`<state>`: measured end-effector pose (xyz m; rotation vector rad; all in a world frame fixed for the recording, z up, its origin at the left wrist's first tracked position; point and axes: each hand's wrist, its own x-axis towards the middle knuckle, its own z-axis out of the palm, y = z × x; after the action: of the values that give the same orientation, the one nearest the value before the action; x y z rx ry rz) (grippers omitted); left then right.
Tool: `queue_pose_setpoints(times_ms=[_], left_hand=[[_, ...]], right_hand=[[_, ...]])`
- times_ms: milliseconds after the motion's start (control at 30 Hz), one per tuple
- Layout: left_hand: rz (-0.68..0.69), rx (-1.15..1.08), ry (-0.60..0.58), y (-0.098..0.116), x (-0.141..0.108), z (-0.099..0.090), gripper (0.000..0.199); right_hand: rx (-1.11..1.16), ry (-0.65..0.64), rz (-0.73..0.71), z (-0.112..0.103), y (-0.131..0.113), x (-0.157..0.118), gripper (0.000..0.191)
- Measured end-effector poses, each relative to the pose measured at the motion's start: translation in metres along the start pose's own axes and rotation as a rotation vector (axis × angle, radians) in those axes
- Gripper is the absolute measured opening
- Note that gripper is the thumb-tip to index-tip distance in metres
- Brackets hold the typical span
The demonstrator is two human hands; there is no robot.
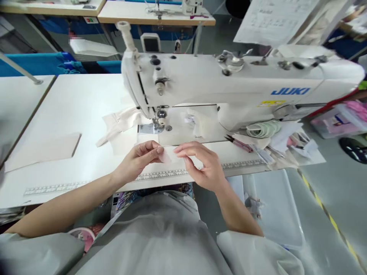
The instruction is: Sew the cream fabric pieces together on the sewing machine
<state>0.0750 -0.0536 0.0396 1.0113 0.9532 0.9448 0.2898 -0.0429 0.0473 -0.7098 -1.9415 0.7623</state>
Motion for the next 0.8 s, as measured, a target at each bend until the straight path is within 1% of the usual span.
queue_pose_setpoints(times_ms=[33,100,167,233,333,433,567,700,733,800], left_hand=[[-0.006,0.034,0.005,0.001,-0.004,-0.009,0.044],[-0.047,0.108,-0.025,0.007,-0.012,-0.028,0.044],[-0.092,0.201,-0.066,0.014,-0.017,-0.044,0.041],[-0.122,0.303,-0.091,0.022,-0.019,-0.057,0.036],[-0.147,0.427,-0.091,0.033,-0.014,-0.071,0.028],[-0.138,0.488,-0.09,0.039,-0.005,-0.081,0.022],[-0.109,0.513,-0.136,0.039,0.005,-0.089,0.02],[-0.146,0.527,-0.23,0.038,0.011,-0.09,0.02],[-0.159,0.543,-0.243,0.039,0.014,-0.089,0.02],[-0.175,0.592,-0.248,0.04,0.021,-0.089,0.018]], right_hand=[[0.053,-0.06,0.012,0.007,-0.001,0.002,0.022],[0.13,-0.176,0.02,0.018,-0.002,0.01,0.023],[0.146,-0.274,0.0,0.028,-0.002,0.02,0.022],[0.128,-0.364,-0.023,0.036,-0.002,0.03,0.021],[0.124,-0.472,-0.032,0.048,-0.002,0.042,0.019],[0.113,-0.486,-0.003,0.055,0.0,0.046,0.018],[0.095,-0.496,0.049,0.054,0.004,0.046,0.02],[0.045,-0.491,-0.01,0.052,0.008,0.046,0.019],[0.053,-0.496,0.0,0.053,0.009,0.046,0.019],[0.095,-0.515,0.071,0.055,0.011,0.045,0.021]])
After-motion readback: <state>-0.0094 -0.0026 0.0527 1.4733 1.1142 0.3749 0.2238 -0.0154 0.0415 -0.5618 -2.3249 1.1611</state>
